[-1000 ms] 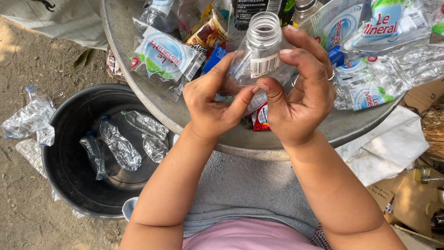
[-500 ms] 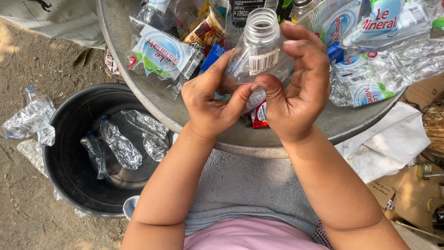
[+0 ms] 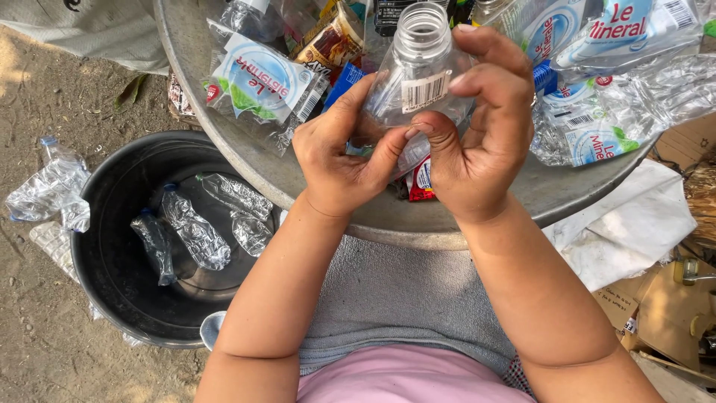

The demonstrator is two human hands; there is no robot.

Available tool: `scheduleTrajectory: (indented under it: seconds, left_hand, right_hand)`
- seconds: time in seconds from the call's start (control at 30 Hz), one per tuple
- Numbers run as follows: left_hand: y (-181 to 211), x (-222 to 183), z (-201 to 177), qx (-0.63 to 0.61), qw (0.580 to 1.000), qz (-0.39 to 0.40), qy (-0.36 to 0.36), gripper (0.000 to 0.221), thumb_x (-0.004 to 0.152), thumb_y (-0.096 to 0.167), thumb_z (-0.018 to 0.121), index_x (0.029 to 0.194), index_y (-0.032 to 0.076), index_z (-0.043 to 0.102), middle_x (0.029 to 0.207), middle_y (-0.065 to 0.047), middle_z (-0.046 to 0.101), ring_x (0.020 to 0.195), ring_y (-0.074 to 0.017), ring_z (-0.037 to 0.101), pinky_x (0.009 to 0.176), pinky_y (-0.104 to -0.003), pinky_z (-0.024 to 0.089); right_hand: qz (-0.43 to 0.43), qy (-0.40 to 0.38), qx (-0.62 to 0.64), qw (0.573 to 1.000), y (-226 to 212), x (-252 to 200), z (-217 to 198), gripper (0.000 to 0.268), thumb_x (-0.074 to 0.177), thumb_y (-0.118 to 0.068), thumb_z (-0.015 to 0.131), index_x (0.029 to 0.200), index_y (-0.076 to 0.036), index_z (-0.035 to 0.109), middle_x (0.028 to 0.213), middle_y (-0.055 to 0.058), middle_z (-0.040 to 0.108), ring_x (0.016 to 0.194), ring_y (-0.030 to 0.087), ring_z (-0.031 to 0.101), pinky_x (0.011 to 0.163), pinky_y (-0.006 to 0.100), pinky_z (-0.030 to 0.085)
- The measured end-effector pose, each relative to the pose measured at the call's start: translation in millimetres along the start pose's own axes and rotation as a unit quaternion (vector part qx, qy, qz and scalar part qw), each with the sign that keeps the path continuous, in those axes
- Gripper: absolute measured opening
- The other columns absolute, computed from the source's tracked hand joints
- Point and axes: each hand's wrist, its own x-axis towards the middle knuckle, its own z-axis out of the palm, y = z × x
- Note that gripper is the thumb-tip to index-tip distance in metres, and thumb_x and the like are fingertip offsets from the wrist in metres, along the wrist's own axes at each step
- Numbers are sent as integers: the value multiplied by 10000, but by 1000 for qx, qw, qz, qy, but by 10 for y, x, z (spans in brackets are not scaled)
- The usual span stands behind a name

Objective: Sorting plastic bottles and removing labels for recycling

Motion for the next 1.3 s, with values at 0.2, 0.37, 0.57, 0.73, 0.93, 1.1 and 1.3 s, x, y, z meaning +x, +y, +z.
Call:
scheduleTrajectory:
  seconds: [0.2, 0.37, 0.57, 0.73, 0.93, 1.1, 1.3]
  left_hand:
    - [11, -9, 2, 4, 1000, 3, 4, 487, 835, 87, 886, 1237, -62, 655, 676, -21, 635, 569, -93, 517, 555, -232, 461]
    - [-8, -2, 5, -3, 1000, 1, 6, 479, 844, 95, 875, 1231, -80, 654, 659, -19, 620, 556, -88, 495, 535, -227, 440]
    - [6, 8, 3, 8, 1000, 11, 7, 457, 849, 102, 880, 1216, -65, 664, 666, -21, 624, 558, -92, 501, 542, -234, 447]
    - [15, 0, 6, 11, 1000, 3, 5, 471, 844, 95, 879, 1228, -68, 661, 665, -18, 634, 559, -88, 511, 544, -226, 444]
    - [17, 4, 12, 22, 1000, 7, 16, 456, 845, 119, 870, 1205, -71, 665, 649, -24, 636, 544, -95, 514, 528, -227, 436]
    - [-6, 3, 13, 18, 1000, 8, 14, 450, 844, 105, 866, 1202, -75, 659, 649, -27, 646, 545, -97, 523, 534, -227, 437]
    - [-2, 2, 39, 21, 1000, 9, 13, 451, 837, 101, 879, 1192, -73, 662, 650, -32, 650, 544, -94, 533, 529, -225, 441]
  right_hand:
    - [-24, 17, -54, 998, 34, -16, -19, 339, 1034, -277, 718, 1245, -67, 557, 1439, 80, 519, 1357, 262, 549, 1225, 426, 494]
    - [-43, 25, -74, 996, 57, -9, -26, 302, 1000, -215, 780, 1188, -41, 620, 1419, 115, 565, 1295, 287, 616, 1173, 436, 523]
    - [-38, 12, -72, 997, 5, 35, -28, 286, 1020, -231, 744, 1150, -22, 599, 1403, 108, 543, 1272, 289, 587, 1121, 425, 521]
    - [-2, 7, 61, 998, 45, -12, 0, 429, 1057, -238, 694, 1338, -107, 397, 1463, 85, 451, 1398, 243, 498, 1282, 422, 458]
    - [-16, 30, -46, 998, -3, -9, -8, 338, 1007, -247, 741, 1188, -27, 558, 1408, 132, 561, 1322, 285, 597, 1176, 427, 525]
    - [-21, 20, -61, 998, -14, 53, -23, 335, 1005, -273, 730, 1133, -19, 551, 1385, 120, 561, 1293, 281, 580, 1155, 426, 501]
    - [4, 15, 8, 1000, 62, -36, -5, 293, 1043, -253, 707, 1090, -57, 494, 1465, 93, 468, 1222, 228, 521, 1085, 382, 495]
